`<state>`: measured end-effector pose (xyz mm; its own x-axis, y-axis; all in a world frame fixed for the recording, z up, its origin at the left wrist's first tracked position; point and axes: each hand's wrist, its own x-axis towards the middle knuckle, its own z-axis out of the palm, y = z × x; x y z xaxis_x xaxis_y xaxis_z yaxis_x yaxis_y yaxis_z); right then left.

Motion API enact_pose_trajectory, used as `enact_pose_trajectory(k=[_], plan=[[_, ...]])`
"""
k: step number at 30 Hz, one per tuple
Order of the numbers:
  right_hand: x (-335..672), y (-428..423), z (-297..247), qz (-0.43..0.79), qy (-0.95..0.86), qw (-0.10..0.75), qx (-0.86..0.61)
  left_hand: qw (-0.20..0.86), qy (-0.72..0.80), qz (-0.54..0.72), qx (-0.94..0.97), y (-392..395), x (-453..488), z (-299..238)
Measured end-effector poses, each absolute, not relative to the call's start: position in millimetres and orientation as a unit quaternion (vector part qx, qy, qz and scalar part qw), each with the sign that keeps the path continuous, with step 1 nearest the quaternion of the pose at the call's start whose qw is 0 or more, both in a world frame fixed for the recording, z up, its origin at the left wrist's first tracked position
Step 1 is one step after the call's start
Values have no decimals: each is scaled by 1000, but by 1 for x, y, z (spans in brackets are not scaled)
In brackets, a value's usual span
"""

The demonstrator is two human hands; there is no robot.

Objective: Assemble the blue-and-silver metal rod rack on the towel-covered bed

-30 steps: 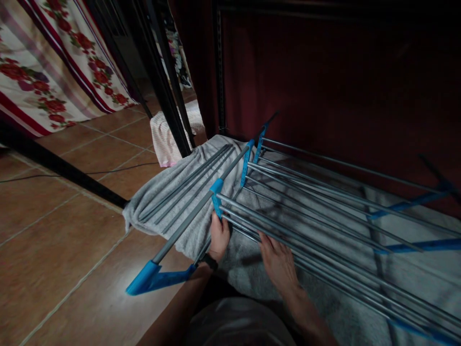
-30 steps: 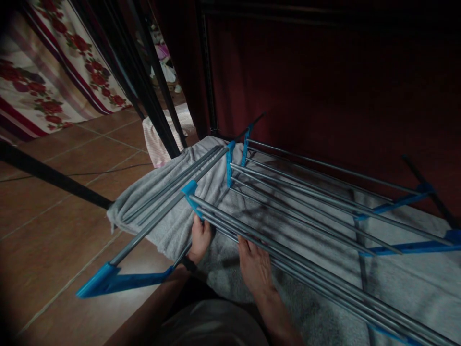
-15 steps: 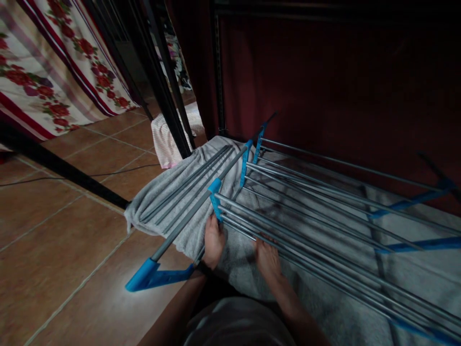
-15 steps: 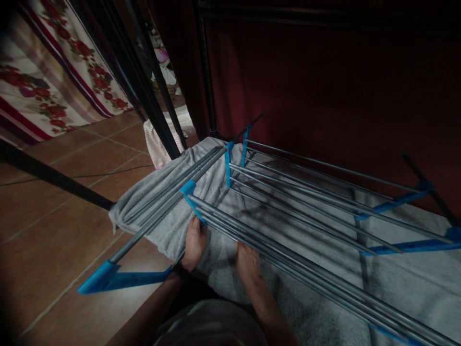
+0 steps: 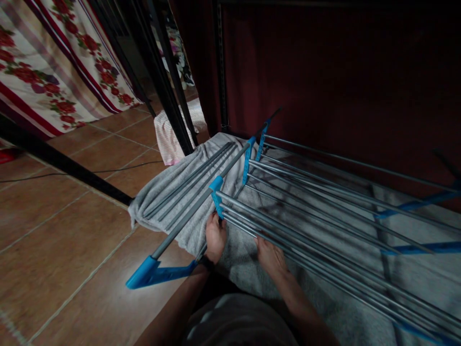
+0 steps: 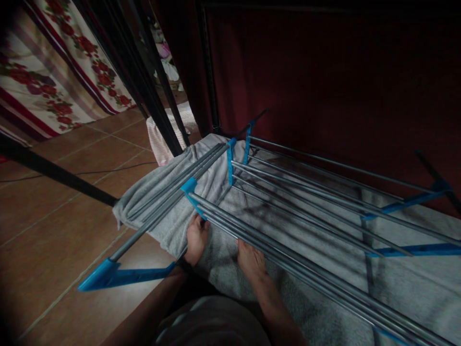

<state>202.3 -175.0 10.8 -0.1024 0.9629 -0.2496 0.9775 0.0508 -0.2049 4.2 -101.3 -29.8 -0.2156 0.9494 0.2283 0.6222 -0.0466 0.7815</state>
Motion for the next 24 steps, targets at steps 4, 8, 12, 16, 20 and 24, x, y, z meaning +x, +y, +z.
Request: enact_pose_trajectory(k=[4,8,12,16,20,24], plan=[[202,-173,13,-173,730,41,660,197,665,401,598,-101,4,-28],[203,-172,12,-180,732,40,656,203,666,399,597,-99,3,-29],[205,-171,12,-190,727,47,658,210,663,399,597,-96,1,-28],[205,-170,13,-188,728,40,659,213,657,400,602,-95,0,-24],[204,-169,14,-176,729,25,661,213,656,395,607,-94,-1,-21],[205,-167,14,-188,720,26,668,214,655,393,609,-90,0,-20]])
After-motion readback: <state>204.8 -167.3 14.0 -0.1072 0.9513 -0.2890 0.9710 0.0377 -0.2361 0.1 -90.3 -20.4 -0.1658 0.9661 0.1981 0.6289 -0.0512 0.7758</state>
